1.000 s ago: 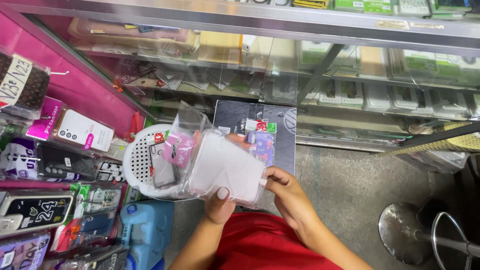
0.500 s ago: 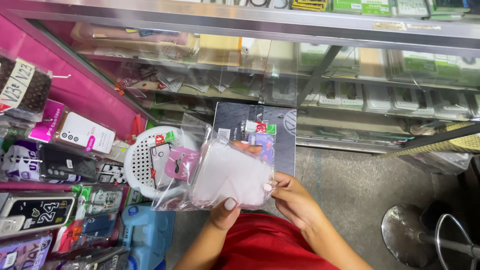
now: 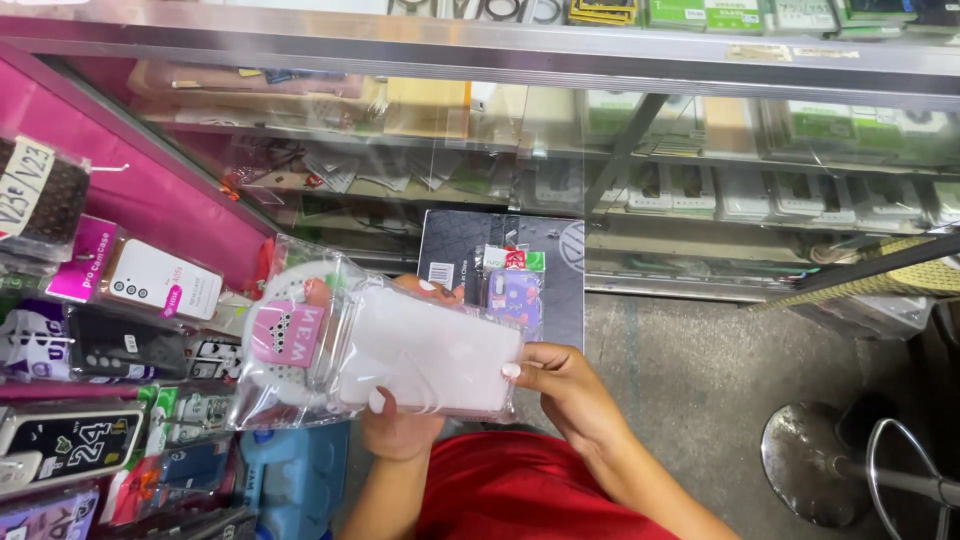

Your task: Inspecting and repackaging various mobile phone cases at a retail counter.

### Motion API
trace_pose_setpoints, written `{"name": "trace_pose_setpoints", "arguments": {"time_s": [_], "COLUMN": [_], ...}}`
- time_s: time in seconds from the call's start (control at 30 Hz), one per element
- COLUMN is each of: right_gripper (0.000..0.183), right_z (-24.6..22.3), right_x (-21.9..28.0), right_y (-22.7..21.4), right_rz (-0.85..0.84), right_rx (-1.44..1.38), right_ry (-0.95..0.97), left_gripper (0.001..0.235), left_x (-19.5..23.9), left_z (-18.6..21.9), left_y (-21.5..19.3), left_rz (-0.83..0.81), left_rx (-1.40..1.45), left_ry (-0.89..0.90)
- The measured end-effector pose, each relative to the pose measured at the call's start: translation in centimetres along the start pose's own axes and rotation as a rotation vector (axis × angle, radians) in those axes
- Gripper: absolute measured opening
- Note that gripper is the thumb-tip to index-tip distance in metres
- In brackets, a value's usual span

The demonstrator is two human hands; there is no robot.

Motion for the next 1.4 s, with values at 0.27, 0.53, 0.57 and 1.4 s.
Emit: {"name": "trace_pose_setpoints", "arguments": {"time_s": [0.27, 0.53, 0.57, 1.4], "right_gripper": [0.029, 0.037, 0.036, 0.03], "right_z": [0.3, -2.1, -2.1, -0.6], "right_x": [-1.4, -1.7, -1.9, -2.3], "right_y": [-2.3, -3.3, -3.5, -2.3], "right_rz": [0.009, 0.101, 0.12, 0.186], "right_rx": [-0.063, 0.024, 0.012, 0.156], "right_ry": [0.033, -0.163, -0.178, -0.187], "left_gripper": [0.091, 0.036, 0.031, 0.032], "left_x": [2.7, -0.8, -0.8, -4.4], "left_z": [9.3, 7.9, 8.0, 8.6], "left_y": [17.4, 10.5, 10.3, 9.9], "left_rz": [-0.381, -0.134, -0.128, 0.139], "left_rx": [-0.082, -0.332, -0.283, -0.317], "left_ry": [0.287, 0.325, 0.342, 0.388]}}
Point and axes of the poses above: each hand's wrist, its own x-axis away from the middle knuckle, its own y-axis out of the palm, z = x × y, the point moved 6 cm from there along -x, towards the middle knuckle, and after that the axes turned 14 degrees about z, right-handed, at the moved point
